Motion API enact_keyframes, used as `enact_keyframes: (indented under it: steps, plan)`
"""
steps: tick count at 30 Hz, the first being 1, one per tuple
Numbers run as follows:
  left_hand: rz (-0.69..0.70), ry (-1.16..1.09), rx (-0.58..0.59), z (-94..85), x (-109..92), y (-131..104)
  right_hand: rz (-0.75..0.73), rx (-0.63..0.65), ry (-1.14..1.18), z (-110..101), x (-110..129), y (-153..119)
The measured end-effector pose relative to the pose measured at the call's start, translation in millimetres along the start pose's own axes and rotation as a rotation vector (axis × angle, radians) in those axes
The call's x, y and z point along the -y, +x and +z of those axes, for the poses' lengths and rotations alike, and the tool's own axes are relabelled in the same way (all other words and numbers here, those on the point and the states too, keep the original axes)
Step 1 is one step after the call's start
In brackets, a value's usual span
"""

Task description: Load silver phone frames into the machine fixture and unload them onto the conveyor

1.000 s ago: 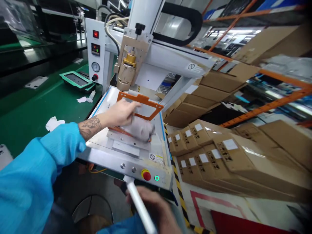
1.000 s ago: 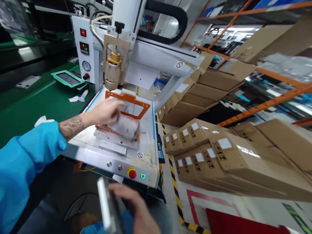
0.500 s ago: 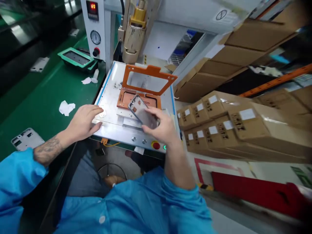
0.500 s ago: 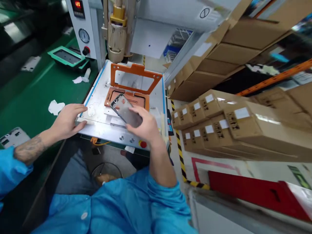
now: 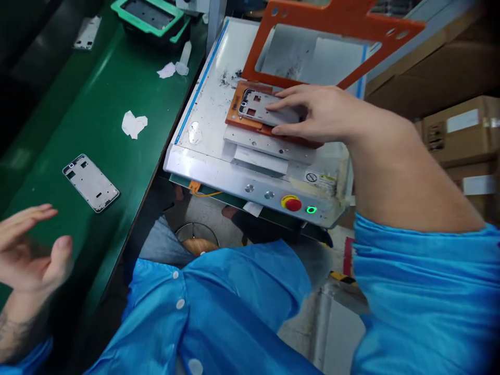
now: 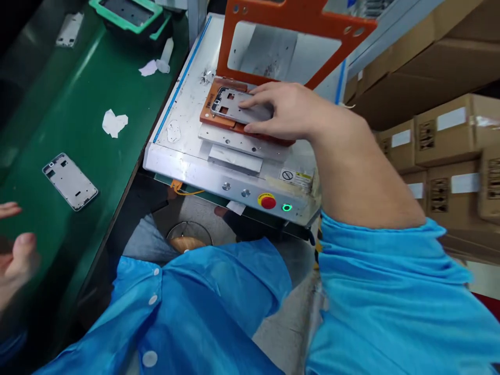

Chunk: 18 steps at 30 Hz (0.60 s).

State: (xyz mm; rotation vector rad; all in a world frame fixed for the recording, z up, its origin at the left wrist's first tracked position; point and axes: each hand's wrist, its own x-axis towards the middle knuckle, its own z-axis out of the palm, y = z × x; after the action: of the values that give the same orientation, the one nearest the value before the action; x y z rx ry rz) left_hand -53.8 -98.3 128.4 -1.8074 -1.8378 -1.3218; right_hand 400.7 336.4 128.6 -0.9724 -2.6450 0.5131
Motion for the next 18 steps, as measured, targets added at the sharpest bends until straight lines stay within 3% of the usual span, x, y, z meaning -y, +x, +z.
enact_keyframes:
  steps: [4, 7, 11, 13, 15, 18]
  plan:
    - [-0.229, -0.071, 0.004, 8.0, -19.5, -60.4, -0.025, 0.096, -0.075, -3.4, -3.9, 3.1]
    - [-0.354, -0.144, 0.113, 25.8, -32.5, -89.7, 0.039, 0.083, -0.069, 1.5, -1.2, 6.1]
    - [-0.32, -0.235, 0.362, 46.6, -51.8, -106.4, 0.03, 0.076, -0.114, 9.7, 10.7, 10.2]
    - [-0.29, -0.242, 0.491, 59.0, -62.7, -108.3, -0.011, 0.065, -0.176, 4.3, 21.6, 12.0]
    - [-0.283, -0.232, 0.62, 74.0, -73.7, -109.0, -0.028, -0.08, -0.252, -9.7, 32.7, 12.8]
    - [-0.307, -0.243, 0.771, 97.0, -88.8, -112.7, 0.113, -0.438, -0.336, -33.2, 41.6, 9.0]
